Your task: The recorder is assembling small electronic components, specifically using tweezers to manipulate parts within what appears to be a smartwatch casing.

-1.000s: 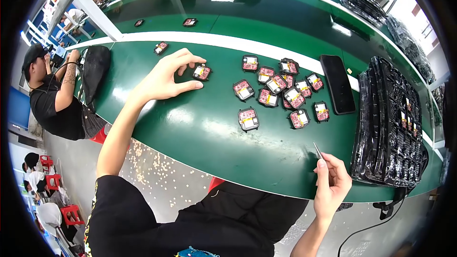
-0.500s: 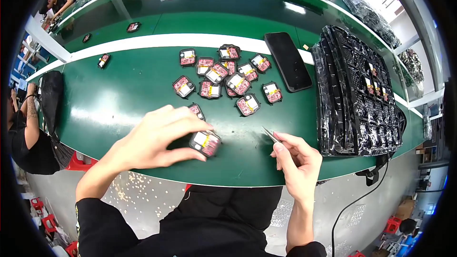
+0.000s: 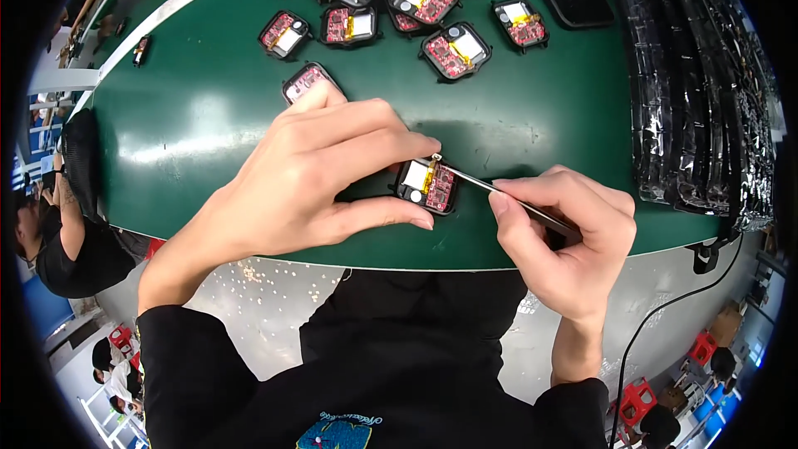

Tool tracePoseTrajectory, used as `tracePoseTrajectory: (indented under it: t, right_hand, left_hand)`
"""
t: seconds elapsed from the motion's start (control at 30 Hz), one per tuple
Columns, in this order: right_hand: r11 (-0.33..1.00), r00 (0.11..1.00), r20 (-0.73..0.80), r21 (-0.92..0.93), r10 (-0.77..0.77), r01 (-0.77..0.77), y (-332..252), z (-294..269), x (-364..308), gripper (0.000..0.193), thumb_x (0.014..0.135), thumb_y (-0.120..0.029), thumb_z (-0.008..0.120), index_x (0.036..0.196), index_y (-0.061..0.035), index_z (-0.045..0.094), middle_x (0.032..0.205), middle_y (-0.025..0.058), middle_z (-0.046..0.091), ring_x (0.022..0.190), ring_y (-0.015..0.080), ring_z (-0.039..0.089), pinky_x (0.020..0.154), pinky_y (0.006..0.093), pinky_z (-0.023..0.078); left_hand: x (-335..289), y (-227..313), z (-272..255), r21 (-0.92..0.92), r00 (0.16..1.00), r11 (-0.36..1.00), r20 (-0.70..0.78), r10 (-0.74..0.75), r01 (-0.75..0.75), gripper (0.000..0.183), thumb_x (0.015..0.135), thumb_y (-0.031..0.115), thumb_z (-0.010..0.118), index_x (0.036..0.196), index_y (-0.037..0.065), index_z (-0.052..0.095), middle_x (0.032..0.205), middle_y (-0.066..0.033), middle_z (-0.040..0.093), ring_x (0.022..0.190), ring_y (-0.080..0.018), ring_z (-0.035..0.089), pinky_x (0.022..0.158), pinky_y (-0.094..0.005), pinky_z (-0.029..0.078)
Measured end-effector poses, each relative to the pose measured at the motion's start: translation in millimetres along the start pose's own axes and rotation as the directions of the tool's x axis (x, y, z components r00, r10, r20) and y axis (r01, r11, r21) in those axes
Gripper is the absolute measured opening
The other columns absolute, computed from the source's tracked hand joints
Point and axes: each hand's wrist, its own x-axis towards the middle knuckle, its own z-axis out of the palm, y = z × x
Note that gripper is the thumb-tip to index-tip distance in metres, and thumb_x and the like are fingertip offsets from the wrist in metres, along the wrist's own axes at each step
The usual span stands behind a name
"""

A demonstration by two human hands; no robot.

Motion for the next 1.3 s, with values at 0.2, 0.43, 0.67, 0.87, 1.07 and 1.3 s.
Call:
tracePoseTrajectory:
  t: [0.2,0.43,0.67,0.87,1.07,1.3]
  right_hand:
    - [0.996,0.998,0.041,-0.079,-0.042,0.045,-2,0,1,0.014,0.085,0.010,0.083,0.097,0.0044,0.082,0.069,0.0006,0.066,0.055,0.0029,0.050,0.050,0.0218,0.030]
    - [0.989,0.996,0.012,-0.121,-0.084,0.085,-1,5,1,0.015,0.084,0.011,0.083,0.098,0.0046,0.082,0.068,0.0016,0.065,0.055,0.0034,0.050,0.050,0.0216,0.029]
    - [0.939,0.954,-0.065,-0.208,-0.292,0.273,9,7,-7,0.025,0.078,0.013,0.084,0.101,0.0047,0.084,0.070,0.0040,0.069,0.052,0.0051,0.050,0.048,0.0220,0.031]
    - [0.901,0.924,-0.067,-0.258,-0.376,0.348,11,14,-5,0.027,0.075,0.014,0.087,0.101,0.0067,0.084,0.074,0.0077,0.073,0.052,0.0081,0.055,0.044,0.0224,0.033]
    - [0.875,0.891,-0.071,-0.237,-0.449,0.422,16,14,-2,0.026,0.077,0.017,0.084,0.102,0.0091,0.083,0.076,0.0109,0.075,0.056,0.0115,0.061,0.048,0.0241,0.040]
    - [0.983,0.989,0.025,-0.110,-0.145,0.146,1,3,-3,0.022,0.083,0.012,0.083,0.104,0.0057,0.085,0.071,0.0055,0.069,0.057,0.0073,0.055,0.052,0.0232,0.033]
  left_hand:
    - [4,3,-1,-0.010,0.999,0.999,0.005,-0.036,0.036,0.067,0.068,0.042,0.098,0.120,0.003,0.083,0.094,-0.0066,0.075,0.083,-0.0227,0.068,0.081,-0.0367,0.042]
    - [4,3,-2,0.025,1.000,0.999,0.006,-0.030,0.030,0.071,0.066,0.043,0.098,0.122,0.002,0.083,0.092,-0.0065,0.074,0.081,-0.0203,0.066,0.081,-0.0339,0.042]
    - [8,5,-2,0.005,0.998,0.998,-0.001,-0.058,0.058,0.068,0.066,0.044,0.100,0.118,0.005,0.081,0.081,-0.0026,0.068,0.073,-0.0174,0.062,0.079,-0.0325,0.040]
    - [8,3,-2,0.014,0.999,0.999,-0.002,-0.045,0.045,0.065,0.066,0.044,0.100,0.116,0.006,0.082,0.080,-0.0019,0.067,0.071,-0.0169,0.061,0.078,-0.0318,0.039]
    - [9,-1,-4,-0.015,1.000,1.000,0.010,-0.024,0.024,0.066,0.065,0.047,0.099,0.114,0.006,0.082,0.082,-0.0013,0.069,0.068,-0.0144,0.055,0.077,-0.0310,0.036]
    - [10,-10,-15,0.010,0.991,1.000,0.132,0.014,-0.016,0.070,0.065,0.052,0.095,0.115,0.004,0.083,0.101,-0.0032,0.079,0.064,-0.0127,0.046,0.075,-0.0314,0.033]
